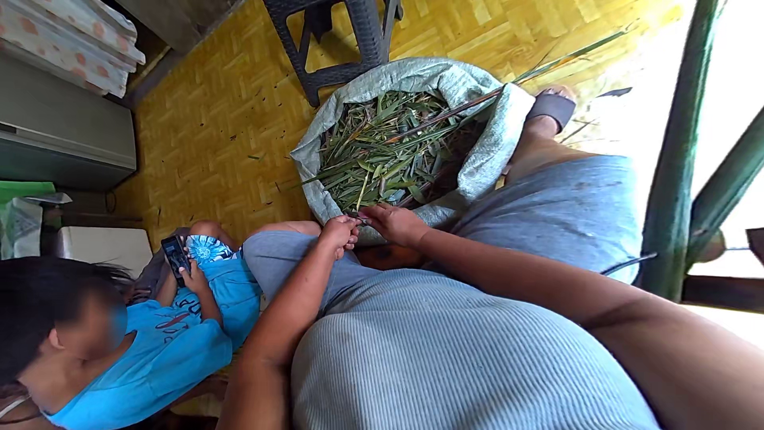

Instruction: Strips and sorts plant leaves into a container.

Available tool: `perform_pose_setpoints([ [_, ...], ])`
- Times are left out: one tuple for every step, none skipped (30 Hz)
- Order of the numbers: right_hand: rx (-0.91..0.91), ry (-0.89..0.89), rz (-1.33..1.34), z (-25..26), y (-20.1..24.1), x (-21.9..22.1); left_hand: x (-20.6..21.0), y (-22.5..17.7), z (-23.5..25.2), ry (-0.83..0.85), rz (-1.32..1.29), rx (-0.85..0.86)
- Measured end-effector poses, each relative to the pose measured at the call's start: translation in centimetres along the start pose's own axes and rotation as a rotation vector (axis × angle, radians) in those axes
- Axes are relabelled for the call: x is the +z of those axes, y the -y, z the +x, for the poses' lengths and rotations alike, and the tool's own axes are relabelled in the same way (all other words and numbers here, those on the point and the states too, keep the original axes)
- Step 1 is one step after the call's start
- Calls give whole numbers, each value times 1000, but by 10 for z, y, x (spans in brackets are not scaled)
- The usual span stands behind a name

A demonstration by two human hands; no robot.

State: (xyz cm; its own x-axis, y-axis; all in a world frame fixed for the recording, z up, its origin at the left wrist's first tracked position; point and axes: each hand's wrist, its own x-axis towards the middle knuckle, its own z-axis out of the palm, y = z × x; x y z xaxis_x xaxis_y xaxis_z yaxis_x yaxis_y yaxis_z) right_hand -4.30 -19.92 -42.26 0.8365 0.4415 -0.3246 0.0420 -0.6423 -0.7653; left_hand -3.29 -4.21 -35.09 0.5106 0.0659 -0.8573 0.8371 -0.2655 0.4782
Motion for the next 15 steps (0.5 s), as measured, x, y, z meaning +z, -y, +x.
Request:
perform_pose_setpoints([
  [4, -1, -23, 1, -1, -2, -1, -1, -4, 8, 12, 6],
  [17, -12, -33, 3, -3, -4, -1, -1, -6, 22, 18, 9],
  [38, -29, -32, 4, -6, -6, -3, -1, -7, 37, 24, 9],
  [65, -46, -29, 6, -12, -9, -4, -1, -7, 49, 34, 10],
  [91, -64, -30, 10, -19, -12, -6, 0, -8, 61, 52, 9],
  [126, -72, -30, 14, -26, -15, -8, 1, -9, 70, 73, 7],
  [165, -73, -34, 17, -32, -19, -10, 2, -11, 74, 92, 5],
  [204, -69, -48, 19, -36, -24, -12, 4, -12, 75, 102, 5],
  [228, -71, -70, 20, -38, -27, -13, 4, -14, 70, 108, 5],
  [239, -72, -97, 21, -38, -27, -14, 5, -14, 62, 117, 6],
  [246, -70, -122, 23, -37, -26, -15, 5, -14, 53, 124, 7],
  [250, -72, -137, 25, -37, -26, -15, 4, -13, 47, 125, 8],
  [256, -72, -151, 26, -36, -26, -15, 3, -12, 42, 126, 10],
  [265, -67, -164, 28, -34, -26, -15, 2, -11, 40, 130, 12],
  [277, -63, -174, 28, -33, -26, -15, 2, -9, 44, 135, 9],
])
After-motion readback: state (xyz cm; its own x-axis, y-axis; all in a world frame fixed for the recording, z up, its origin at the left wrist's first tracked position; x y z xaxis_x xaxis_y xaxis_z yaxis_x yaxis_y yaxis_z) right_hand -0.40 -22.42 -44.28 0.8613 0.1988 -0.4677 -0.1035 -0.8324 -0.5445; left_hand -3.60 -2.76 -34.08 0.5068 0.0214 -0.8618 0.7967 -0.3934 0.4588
